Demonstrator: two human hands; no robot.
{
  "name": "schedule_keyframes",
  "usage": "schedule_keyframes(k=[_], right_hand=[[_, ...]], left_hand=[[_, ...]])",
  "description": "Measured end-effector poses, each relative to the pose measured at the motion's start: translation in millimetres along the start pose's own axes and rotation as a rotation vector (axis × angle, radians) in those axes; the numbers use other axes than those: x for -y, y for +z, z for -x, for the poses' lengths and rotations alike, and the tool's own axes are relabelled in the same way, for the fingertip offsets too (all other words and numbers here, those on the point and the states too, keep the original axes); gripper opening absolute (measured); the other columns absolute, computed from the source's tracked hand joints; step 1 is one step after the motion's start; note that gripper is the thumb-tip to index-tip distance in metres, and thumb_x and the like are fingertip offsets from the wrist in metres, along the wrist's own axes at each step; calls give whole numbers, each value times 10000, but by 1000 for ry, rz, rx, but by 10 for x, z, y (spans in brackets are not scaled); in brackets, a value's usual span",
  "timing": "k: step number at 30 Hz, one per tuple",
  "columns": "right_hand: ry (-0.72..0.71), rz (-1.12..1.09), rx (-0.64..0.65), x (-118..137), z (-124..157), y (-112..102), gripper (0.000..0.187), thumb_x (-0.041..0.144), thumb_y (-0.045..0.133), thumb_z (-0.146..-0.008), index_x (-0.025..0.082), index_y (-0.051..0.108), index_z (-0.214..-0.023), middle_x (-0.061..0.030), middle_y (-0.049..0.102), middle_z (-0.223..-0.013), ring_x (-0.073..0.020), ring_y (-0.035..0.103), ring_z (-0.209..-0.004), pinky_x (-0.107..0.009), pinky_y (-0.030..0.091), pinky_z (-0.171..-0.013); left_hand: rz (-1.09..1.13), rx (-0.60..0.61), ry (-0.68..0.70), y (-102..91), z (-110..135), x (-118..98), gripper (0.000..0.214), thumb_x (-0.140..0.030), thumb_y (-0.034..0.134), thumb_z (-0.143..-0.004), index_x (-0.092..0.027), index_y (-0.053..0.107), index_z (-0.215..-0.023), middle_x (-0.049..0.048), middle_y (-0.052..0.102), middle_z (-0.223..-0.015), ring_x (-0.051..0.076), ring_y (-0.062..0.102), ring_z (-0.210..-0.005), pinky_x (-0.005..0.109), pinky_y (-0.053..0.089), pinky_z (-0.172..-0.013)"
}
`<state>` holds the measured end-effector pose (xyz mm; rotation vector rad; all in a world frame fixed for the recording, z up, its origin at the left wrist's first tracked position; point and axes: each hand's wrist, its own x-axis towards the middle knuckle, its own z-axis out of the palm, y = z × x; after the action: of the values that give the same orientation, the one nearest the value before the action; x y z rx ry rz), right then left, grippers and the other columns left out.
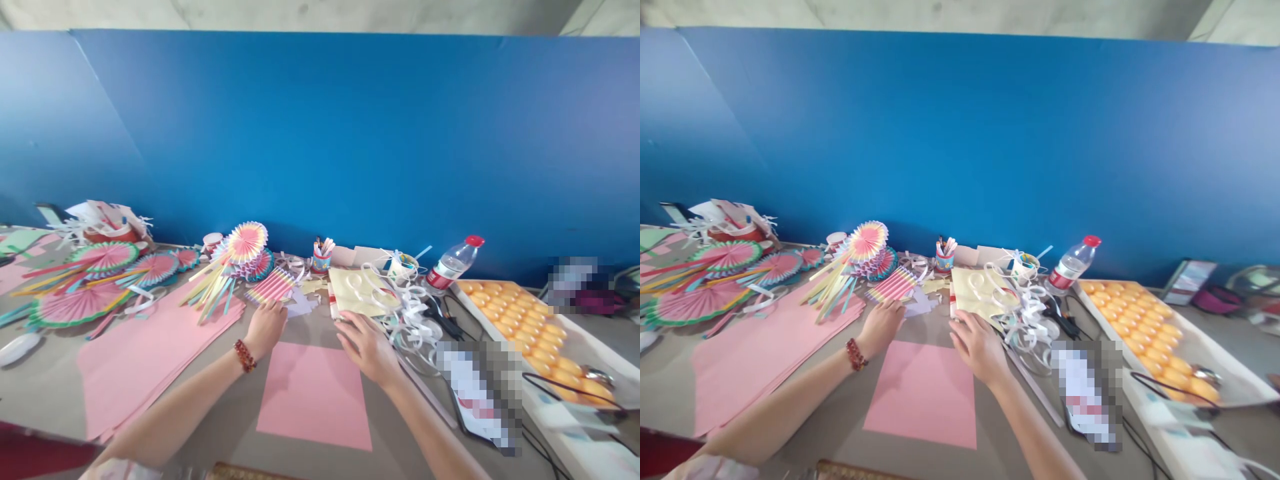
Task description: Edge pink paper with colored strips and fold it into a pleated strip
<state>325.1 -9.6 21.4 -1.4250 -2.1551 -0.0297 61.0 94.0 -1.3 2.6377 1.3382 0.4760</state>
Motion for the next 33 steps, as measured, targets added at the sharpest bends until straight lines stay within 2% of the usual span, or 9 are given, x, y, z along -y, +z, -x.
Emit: schedule_keyframes(k=[5, 13, 16, 19, 25, 29, 31, 33], right_hand=[[55, -30, 31, -24, 218, -72, 252, 235, 474, -950, 228, 669, -1110, -112, 630, -1204, -259, 620, -1067, -434, 532, -885], [177, -47, 105, 123, 683, -187, 257, 238, 478, -947, 234, 675, -1113, -96, 653, -1185, -237, 643, -1038, -385, 544, -869], [236, 6, 47, 74, 841, -265, 263, 257, 463, -962, 246, 675, -1116, -89, 656, -1189, -243, 641, -1060, -390, 543, -877], [300, 89, -65, -100, 996, -366, 264, 274, 454, -966, 246, 690, -1081, -88, 682, -1135, -250, 656, -1030, -402, 542, -879], [398, 213, -208, -375, 1223, -585, 266, 312, 456, -958, 228, 702, -1016, -92, 712, -1032, -254, 675, -952, -399, 544, -840], [413, 206, -233, -366, 1258, -592, 260, 320, 458, -963, 211, 694, -967, -91, 724, -923, -240, 686, -858, -377, 544, -795], [397, 218, -228, -339, 1230, -557, 273, 337, 471, -960, 217, 694, -857, -81, 718, -844, -235, 679, -793, -413, 528, -848], [383, 258, -242, -319, 1187, -518, 283, 356, 482, -954, 222, 697, -828, -99, 716, -944, -257, 675, -858, -479, 488, -933]], left_hand=[[-188, 31, 55, 68, -46, -9, 199, -80, 494, -889, -145, 658, -982, 151, 642, -1059, 296, 566, -1045, 406, 424, -897], [-238, -3, 132, 89, -83, 38, 221, -92, 451, -905, -140, 660, -960, 153, 652, -1076, 302, 592, -992, 424, 426, -851], [-220, -25, 145, 59, -75, 15, 235, -118, 418, -930, -152, 650, -948, 138, 666, -1028, 289, 604, -961, 428, 421, -852], [-174, -44, 161, 12, -64, -2, 253, -148, 384, -956, -171, 635, -938, 108, 678, -966, 259, 619, -910, 414, 432, -850], [12, -87, 228, 25, 17, -28, 241, -235, 396, -976, -199, 578, -1129, 98, 653, -1129, 237, 612, -1038, 362, 476, -883], [173, -96, 275, 33, 86, -94, 261, -228, 380, -985, -200, 565, -1167, 95, 646, -1130, 229, 618, -1040, 344, 488, -878], [211, -91, 303, -7, 105, -143, 243, -225, 382, -987, -204, 591, -1110, 85, 651, -1080, 221, 623, -1006, 335, 487, -867], [255, -85, 311, -65, 118, -193, 229, -216, 389, -983, -204, 613, -1028, 74, 654, -1016, 209, 625, -951, 322, 485, -840]])
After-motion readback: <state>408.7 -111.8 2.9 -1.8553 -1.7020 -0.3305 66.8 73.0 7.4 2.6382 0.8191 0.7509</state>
